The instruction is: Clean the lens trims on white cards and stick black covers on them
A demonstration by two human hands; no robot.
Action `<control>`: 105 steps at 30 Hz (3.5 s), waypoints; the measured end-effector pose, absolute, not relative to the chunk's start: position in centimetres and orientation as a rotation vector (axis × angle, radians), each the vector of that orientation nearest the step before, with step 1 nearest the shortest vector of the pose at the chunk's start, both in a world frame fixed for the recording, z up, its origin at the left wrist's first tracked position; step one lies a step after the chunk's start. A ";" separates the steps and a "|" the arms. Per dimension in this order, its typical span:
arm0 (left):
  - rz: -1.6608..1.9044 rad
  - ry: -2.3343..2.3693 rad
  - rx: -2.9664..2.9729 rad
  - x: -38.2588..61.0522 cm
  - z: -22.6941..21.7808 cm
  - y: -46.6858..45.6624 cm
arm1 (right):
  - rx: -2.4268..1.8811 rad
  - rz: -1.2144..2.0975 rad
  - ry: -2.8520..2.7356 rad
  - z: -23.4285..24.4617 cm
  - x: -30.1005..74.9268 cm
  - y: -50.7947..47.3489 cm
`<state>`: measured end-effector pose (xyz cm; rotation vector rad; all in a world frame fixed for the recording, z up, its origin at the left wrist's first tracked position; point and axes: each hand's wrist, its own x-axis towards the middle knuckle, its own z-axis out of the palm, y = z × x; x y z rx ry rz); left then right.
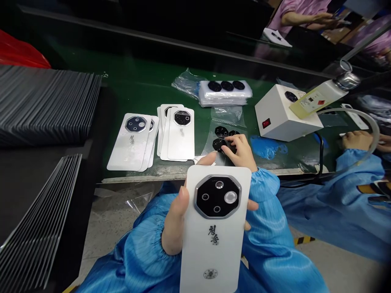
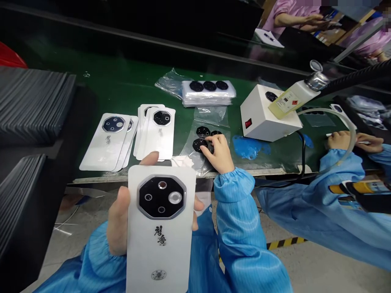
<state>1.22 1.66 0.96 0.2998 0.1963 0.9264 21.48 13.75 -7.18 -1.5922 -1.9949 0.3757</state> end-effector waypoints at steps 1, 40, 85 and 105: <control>0.942 0.206 0.302 1.2 1.0 1.7 | -1.586 0.374 -1.997 -7.2 21.5 13.8; 1.369 0.450 0.282 -2.7 -5.4 5.6 | -1.319 0.771 -1.943 -5.2 18.4 11.0; 1.146 0.558 0.371 -4.0 -5.2 6.4 | -1.199 1.179 -1.520 -0.7 15.7 10.8; 0.927 0.231 0.496 -3.0 -4.7 5.5 | -1.134 1.023 -1.557 -1.6 14.4 10.0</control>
